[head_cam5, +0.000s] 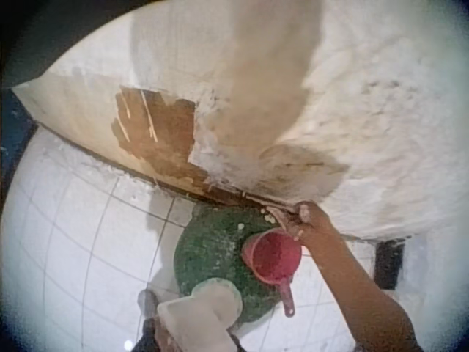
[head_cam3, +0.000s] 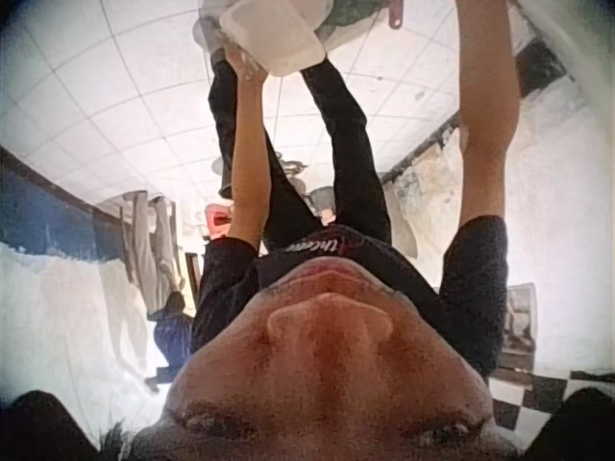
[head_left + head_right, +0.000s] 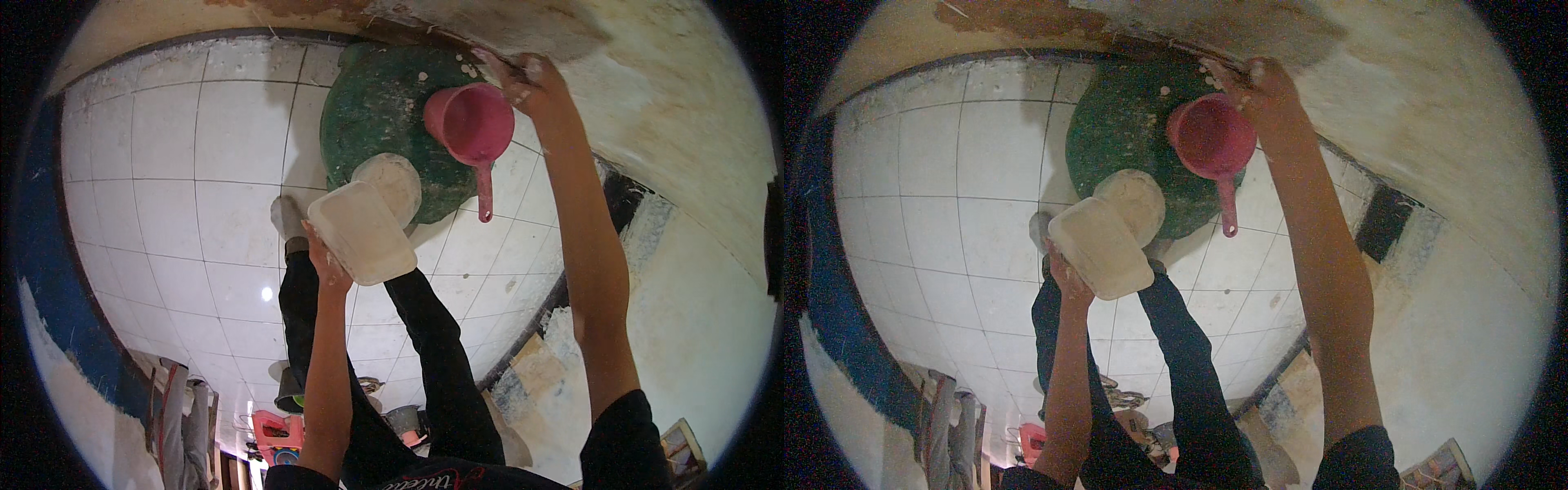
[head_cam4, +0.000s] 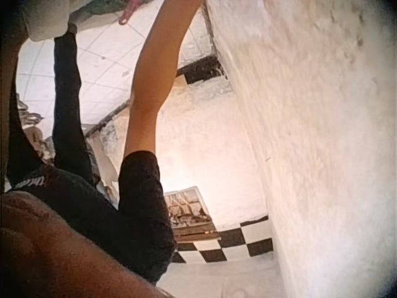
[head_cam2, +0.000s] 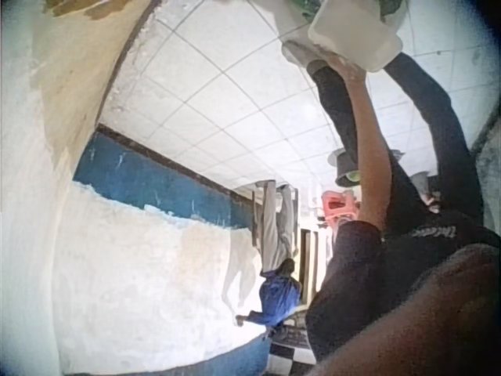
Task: The person applies a white substance to a ceiling using a spreader and a tray. They dip the spreader into the tray and apply the substance to various parts of the ceiling surface.
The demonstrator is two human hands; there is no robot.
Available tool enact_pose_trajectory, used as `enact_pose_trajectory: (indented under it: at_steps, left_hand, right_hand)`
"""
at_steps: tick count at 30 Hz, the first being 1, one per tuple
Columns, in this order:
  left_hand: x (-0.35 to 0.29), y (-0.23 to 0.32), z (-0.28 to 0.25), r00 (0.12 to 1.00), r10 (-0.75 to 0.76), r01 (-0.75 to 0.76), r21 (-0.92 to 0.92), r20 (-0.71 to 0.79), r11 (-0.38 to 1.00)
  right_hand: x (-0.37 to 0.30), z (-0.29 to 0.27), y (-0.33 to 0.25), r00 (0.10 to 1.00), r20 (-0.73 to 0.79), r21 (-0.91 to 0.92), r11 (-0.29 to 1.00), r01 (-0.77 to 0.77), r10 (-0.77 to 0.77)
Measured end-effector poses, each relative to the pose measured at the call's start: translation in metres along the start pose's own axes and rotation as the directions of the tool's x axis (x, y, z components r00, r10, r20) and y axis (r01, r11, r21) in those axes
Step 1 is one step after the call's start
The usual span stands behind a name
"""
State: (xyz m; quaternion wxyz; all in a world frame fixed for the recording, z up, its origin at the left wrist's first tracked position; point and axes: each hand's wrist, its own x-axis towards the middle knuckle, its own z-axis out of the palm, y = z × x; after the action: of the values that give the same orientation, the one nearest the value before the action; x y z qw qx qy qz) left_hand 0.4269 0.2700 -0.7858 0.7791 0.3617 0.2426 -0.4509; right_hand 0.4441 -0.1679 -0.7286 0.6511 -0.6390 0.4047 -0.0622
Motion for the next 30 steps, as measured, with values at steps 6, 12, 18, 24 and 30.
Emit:
enact_pose_trajectory:
  at_steps: [6,12,18,24,30]
  left_hand:
    - [0.006,-0.006,0.007,0.996,-0.052,0.049,-0.037,-0.079,0.998]
    - [0.005,-0.002,-0.003,0.977,-0.131,0.106,-0.151,-0.166,0.983]
    - [0.006,-0.002,-0.011,0.99,-0.129,0.112,-0.227,-0.063,0.968]
    - [0.006,-0.005,0.003,0.996,-0.048,0.038,-0.117,-0.082,0.992]
    - [0.004,0.0,-0.006,0.989,-0.112,0.089,-0.211,-0.101,0.973]
  right_hand:
    - [0.023,0.022,0.004,0.966,-0.063,0.74,0.662,-0.123,0.251]
    - [-0.026,-0.02,-0.057,0.861,0.441,0.848,0.433,-0.306,-0.254]
    - [-0.102,0.078,-0.103,0.999,0.022,0.47,0.882,-0.031,0.024]
    - [0.015,0.098,-0.008,0.903,-0.139,0.892,0.448,-0.064,0.406]
    - [0.002,0.078,-0.04,0.986,-0.01,0.85,0.521,-0.08,0.168]
